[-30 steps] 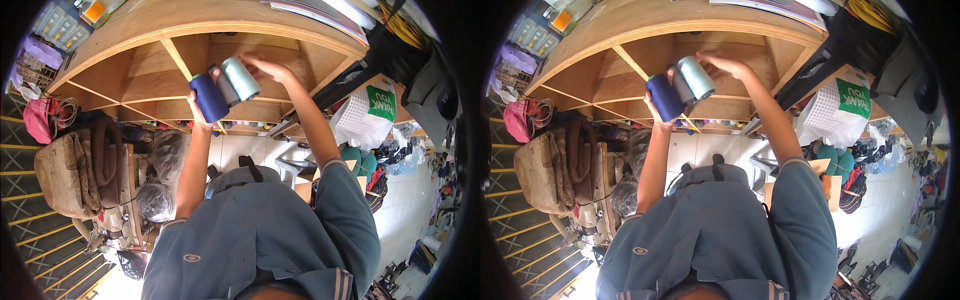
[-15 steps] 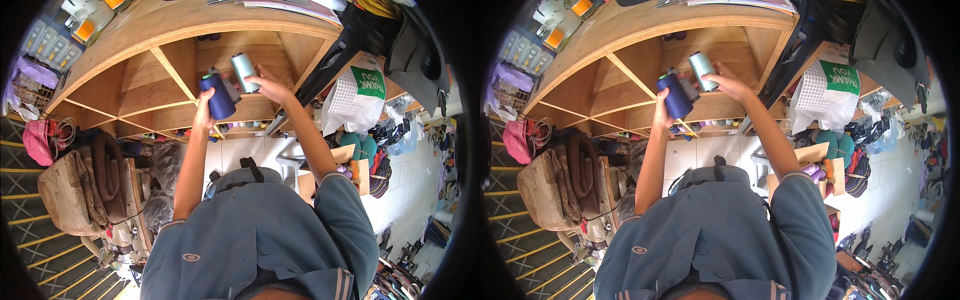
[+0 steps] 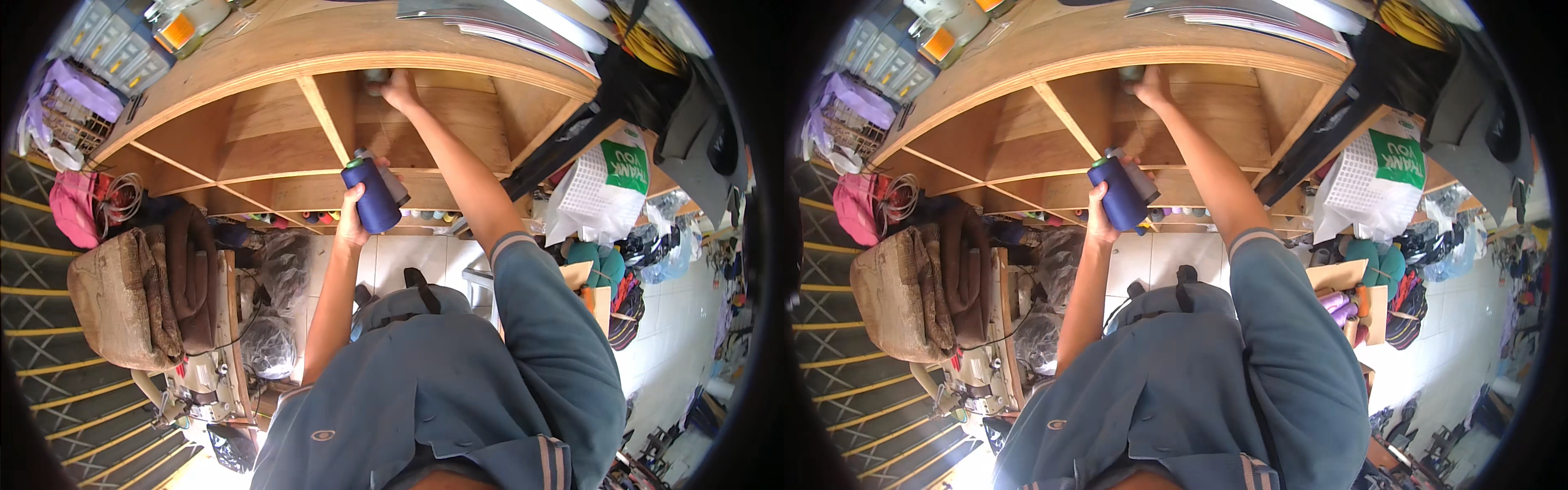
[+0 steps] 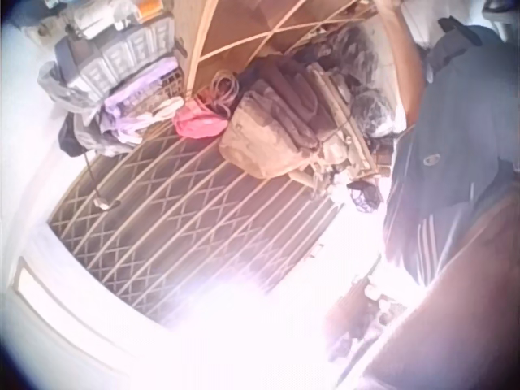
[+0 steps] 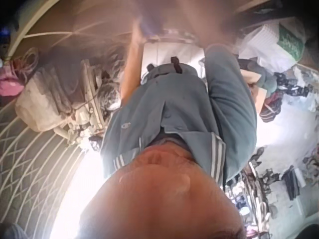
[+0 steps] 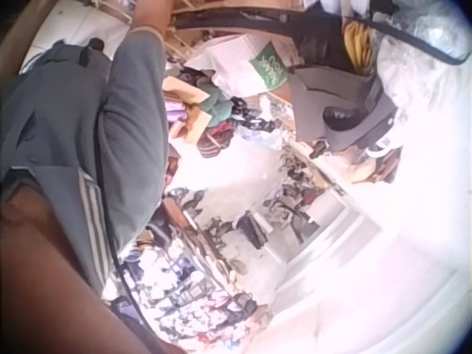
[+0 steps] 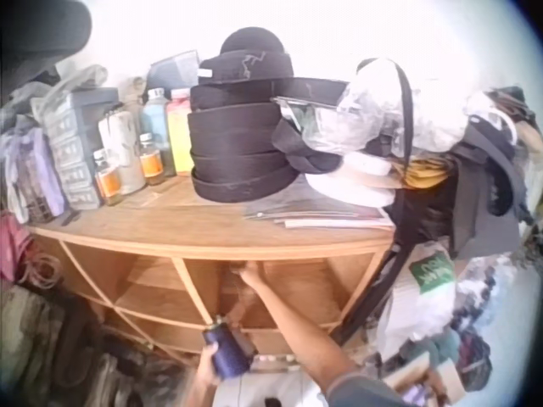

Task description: The person picks up thread spools from a box and places them onto shelves of a wooden organizer one by one or in small groups.

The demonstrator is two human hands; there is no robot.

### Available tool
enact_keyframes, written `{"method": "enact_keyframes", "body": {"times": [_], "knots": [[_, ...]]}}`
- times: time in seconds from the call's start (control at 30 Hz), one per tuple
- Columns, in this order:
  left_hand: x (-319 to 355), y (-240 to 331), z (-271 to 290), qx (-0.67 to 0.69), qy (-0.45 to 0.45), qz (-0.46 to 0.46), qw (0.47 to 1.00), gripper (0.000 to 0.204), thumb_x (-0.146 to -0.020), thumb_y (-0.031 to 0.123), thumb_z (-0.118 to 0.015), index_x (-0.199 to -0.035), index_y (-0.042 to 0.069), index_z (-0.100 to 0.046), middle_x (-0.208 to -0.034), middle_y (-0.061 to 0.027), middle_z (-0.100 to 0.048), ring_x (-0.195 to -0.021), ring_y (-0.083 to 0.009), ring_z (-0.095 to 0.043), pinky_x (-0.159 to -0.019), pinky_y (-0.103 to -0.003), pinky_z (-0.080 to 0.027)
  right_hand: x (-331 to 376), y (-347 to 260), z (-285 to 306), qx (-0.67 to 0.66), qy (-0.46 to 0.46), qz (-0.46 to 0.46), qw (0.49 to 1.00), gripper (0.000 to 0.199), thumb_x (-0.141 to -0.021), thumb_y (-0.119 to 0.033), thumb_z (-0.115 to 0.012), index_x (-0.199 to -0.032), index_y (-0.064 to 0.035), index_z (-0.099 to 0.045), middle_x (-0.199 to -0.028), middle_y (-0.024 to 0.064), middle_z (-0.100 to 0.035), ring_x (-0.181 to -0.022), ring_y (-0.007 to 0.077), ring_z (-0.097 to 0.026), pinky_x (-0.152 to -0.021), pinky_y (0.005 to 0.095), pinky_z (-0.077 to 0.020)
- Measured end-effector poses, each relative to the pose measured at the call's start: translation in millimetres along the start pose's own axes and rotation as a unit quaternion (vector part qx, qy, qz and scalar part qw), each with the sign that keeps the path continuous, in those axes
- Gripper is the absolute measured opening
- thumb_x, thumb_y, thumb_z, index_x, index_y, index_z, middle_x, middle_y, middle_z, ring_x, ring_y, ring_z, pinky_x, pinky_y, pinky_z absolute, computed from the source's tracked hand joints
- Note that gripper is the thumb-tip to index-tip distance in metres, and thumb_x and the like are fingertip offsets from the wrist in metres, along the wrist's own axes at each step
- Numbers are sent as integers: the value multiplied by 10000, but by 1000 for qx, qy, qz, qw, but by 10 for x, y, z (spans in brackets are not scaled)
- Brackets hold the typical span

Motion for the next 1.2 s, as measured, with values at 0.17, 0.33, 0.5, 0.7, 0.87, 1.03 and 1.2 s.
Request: {"method": "enact_keyframes", "body": {"times": [0.17, 0.33, 0.5, 0.7, 0.87, 1.03, 1.2], "knots": [[22, 3, -53, 5, -8, 4, 1000, 771, -729, 447, -702, -1314, 26, -430, -1226, -141, -514, -1112, -292, -555, -870, -459, -537, -330, 703, -374, -291, 24, -37, 956, 666, -691, -93, -786, -1271, -50, -461, -1234, 104, -551, -1100, 276, -546, -913, 398, -499], [44, 35, -20, 16, 1, -13, 1000, 787, -717, 482, -685, -1306, 21, -439, -1200, -150, -519, -1106, -303, -557, -864, -477, -539, -360, 709, -577, -297, -29, -27, 954, 443, -853, 7, -603, -1266, -55, -454, -1203, 89, -545, -1068, 272, -549, -879, 433, -530], [-115, -48, 8, 51, 9, -8, 999, 779, -721, 506, -662, -1301, 31, -449, -1225, -129, -505, -1097, -322, -560, -862, -477, -534, -102, 312, -183, -29, 20, 59, 998, 334, -848, -131, -646, -1153, -35, -546, -1079, 109, -610, -991, 260, -589, -830, 393, -515], [-371, -69, 21, -4, 76, 1, 997, 681, -795, 491, -630, -1279, 39, -473, -1168, -114, -552, -1033, -256, -597, -799, -396, -550, 706, -311, 434, -217, -149, -127, 956, 404, -809, -319, -720, -1071, -26, -625, -934, 76, -648, -856, 154, -602, -708, 309, -500], [-753, 134, -190, -183, 142, -25, 973, 533, -907, 437, -584, -1218, 11, -508, -1008, -97, -600, -860, -161, -618, -693, -277, -533, 1448, -622, 754, -242, -357, -121, 894, 764, -812, -242, -747, -1416, -37, -325, -1186, 95, -533, -1020, 166, -542, -853, 299, -475], [-936, 278, -131, -345, 272, -109, 892, 581, -950, 476, -491, -1196, -49, -527, -1134, -174, -507, -1041, -242, -547, -948, -392, -426, 1390, -456, 743, -314, -313, -139, 886, 889, -746, -102, -784, -1446, -17, -242, -1291, 105, -496, -1119, 176, -521, -960, 321, -428], [-1065, 453, -467, -665, 172, -275, 673, 465, -880, 167, -568, -1311, 60, -428, -1107, -302, -412, -982, -482, -510, -887, -490, -412, 1291, -61, 896, -348, -213, -210, 889, 906, -711, -25, -776, -1440, -12, -236, -1330, 105, -483, -1189, 193, -495, -999, 329, -402]]}}
Point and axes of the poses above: each hand's wrist, its own x-axis away from the middle knuckle, its own z-axis out of the back of the hand, y = z × x, the point moved 8 cm from there along -x, towards the middle knuckle
